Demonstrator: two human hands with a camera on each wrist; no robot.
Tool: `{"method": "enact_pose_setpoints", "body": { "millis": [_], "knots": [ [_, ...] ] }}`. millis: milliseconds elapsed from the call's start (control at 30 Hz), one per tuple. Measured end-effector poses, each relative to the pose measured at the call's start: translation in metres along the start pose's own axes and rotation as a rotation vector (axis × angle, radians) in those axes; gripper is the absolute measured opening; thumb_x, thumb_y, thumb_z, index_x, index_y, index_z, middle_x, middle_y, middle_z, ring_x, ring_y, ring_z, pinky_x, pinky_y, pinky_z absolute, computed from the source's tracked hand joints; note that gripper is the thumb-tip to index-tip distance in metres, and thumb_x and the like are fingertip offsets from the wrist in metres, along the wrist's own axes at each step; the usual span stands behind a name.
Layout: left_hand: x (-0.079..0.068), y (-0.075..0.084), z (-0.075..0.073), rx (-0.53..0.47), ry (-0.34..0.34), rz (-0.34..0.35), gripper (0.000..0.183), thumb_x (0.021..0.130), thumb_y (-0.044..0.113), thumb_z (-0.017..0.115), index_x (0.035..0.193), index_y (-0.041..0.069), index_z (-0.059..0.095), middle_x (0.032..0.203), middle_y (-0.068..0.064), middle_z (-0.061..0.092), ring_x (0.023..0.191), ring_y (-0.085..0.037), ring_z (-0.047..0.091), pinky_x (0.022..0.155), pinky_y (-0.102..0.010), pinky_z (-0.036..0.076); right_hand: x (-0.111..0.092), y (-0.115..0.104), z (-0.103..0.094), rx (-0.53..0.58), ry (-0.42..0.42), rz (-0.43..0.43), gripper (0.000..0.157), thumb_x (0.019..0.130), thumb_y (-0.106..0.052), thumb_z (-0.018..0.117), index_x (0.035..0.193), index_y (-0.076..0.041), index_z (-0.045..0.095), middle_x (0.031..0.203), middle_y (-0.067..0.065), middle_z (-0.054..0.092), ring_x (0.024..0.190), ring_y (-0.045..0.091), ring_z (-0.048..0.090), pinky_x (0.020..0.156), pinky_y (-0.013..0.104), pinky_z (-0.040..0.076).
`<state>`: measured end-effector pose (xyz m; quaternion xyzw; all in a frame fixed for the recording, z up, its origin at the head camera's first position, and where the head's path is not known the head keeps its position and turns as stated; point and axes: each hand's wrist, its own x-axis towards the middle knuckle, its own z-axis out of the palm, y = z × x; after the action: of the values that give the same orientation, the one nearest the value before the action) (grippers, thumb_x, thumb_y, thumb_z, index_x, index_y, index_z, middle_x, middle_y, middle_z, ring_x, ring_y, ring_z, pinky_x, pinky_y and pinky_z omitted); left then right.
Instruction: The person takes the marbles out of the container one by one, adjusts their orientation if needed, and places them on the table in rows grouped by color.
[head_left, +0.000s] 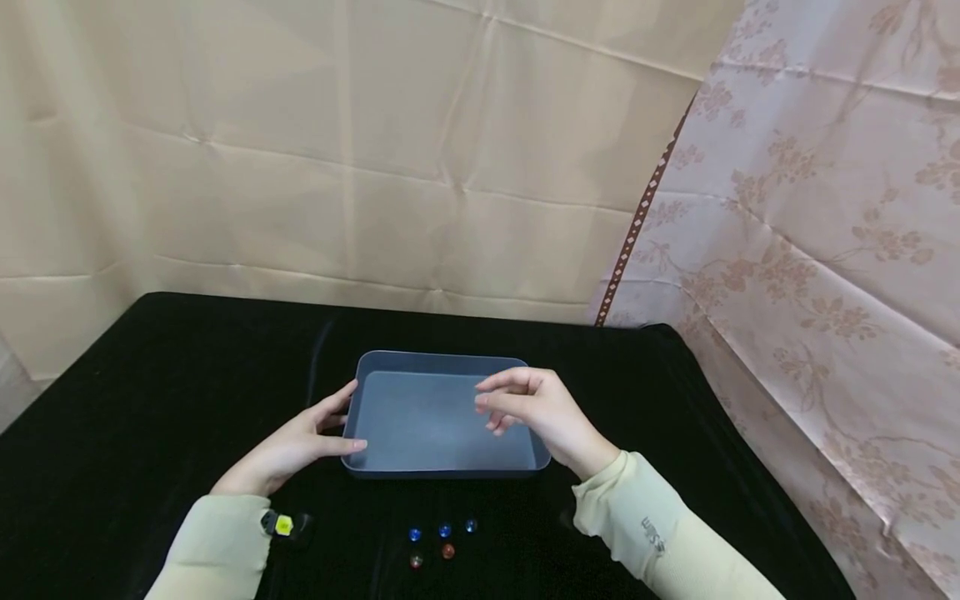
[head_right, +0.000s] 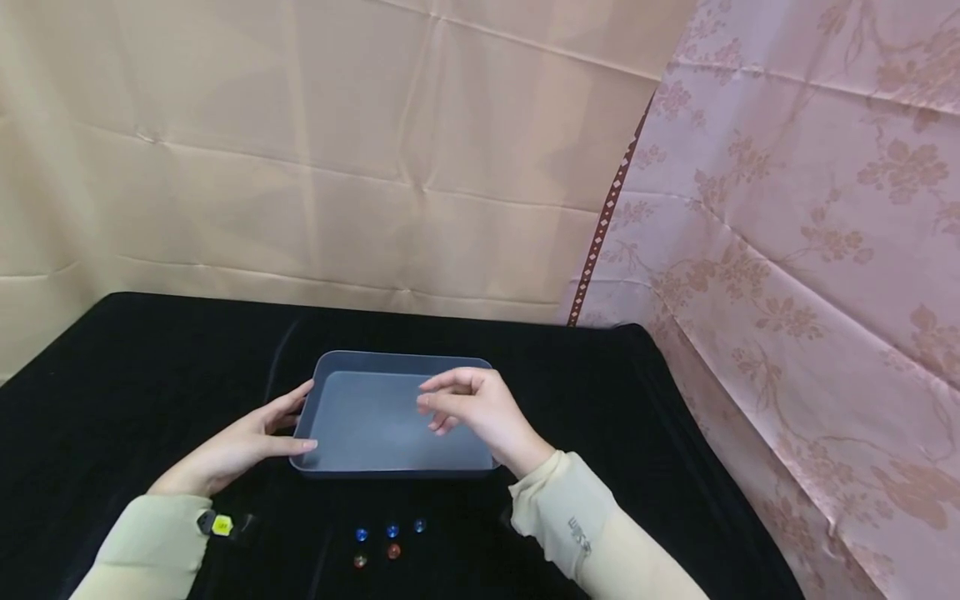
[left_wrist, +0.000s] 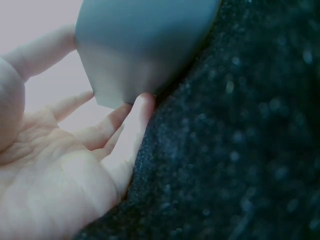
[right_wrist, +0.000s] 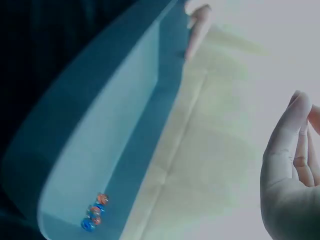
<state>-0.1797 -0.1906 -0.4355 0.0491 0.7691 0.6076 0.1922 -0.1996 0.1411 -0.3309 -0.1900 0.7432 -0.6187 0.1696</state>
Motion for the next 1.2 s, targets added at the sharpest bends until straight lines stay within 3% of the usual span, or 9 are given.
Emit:
{"method": "enact_pose_setpoints", "body": {
  "millis": [133, 300, 533, 900, 1200],
  "knots": [
    [0.001, 0.0, 0.001, 0.001, 0.005, 0.002, 0.09, 0.092, 0.027, 0.068, 0.161, 0.022, 0.01, 0.166, -0.018, 0.009, 0.145, -0.047, 0.021, 0.112, -0.07, 0.025, 0.005, -0.007, -0.01, 0.064, 0.038, 0.001, 0.018, 0.093, -0.01, 0.064, 0.108, 0.0, 0.068, 0.091, 0.005, 0.075, 0.07, 0.013, 0.068, 0.068, 0.028, 0.06],
    [0.0, 0.0, 0.001, 0.006, 0.008, 0.008, 0.091, 0.092, 0.028, 0.068, 0.161, 0.021, 0.01, 0.166, -0.019, 0.009, 0.144, -0.047, 0.022, 0.112, -0.07, 0.025, 0.015, -0.009, -0.019, 0.101, 0.08, -0.008, 0.025, 0.095, -0.008, 0.061, 0.115, 0.006, 0.064, 0.09, 0.003, 0.074, 0.071, 0.013, 0.069, 0.068, 0.026, 0.06],
    [0.0, -0.001, 0.001, 0.006, 0.004, 0.008, 0.091, 0.092, 0.027, 0.068, 0.161, 0.021, 0.009, 0.166, -0.019, 0.008, 0.145, -0.047, 0.021, 0.112, -0.07, 0.026, 0.032, -0.008, -0.029, 0.139, 0.15, 0.02, 0.015, 0.094, -0.008, 0.065, 0.107, -0.003, 0.069, 0.086, 0.003, 0.074, 0.069, 0.013, 0.069, 0.067, 0.025, 0.06],
    [0.0, -0.001, 0.0, 0.002, -0.005, 0.006, 0.09, 0.092, 0.024, 0.067, 0.161, 0.021, 0.007, 0.166, -0.02, 0.006, 0.145, -0.048, 0.019, 0.112, -0.07, 0.025, 0.058, -0.005, -0.043, 0.203, 0.24, 0.091, 0.011, 0.093, -0.008, 0.066, 0.104, -0.004, 0.068, 0.084, 0.002, 0.074, 0.067, 0.011, 0.068, 0.067, 0.022, 0.059],
    [0.001, 0.001, -0.002, 0.009, -0.001, -0.006, 0.091, 0.092, 0.025, 0.067, 0.161, 0.021, 0.008, 0.166, -0.019, 0.007, 0.145, -0.048, 0.019, 0.113, -0.07, 0.025, 0.078, 0.003, -0.047, 0.189, 0.272, 0.139, 0.034, 0.094, -0.009, 0.065, 0.123, 0.009, 0.059, 0.082, 0.0, 0.072, 0.068, 0.01, 0.068, 0.067, 0.02, 0.059]
  ]
}}
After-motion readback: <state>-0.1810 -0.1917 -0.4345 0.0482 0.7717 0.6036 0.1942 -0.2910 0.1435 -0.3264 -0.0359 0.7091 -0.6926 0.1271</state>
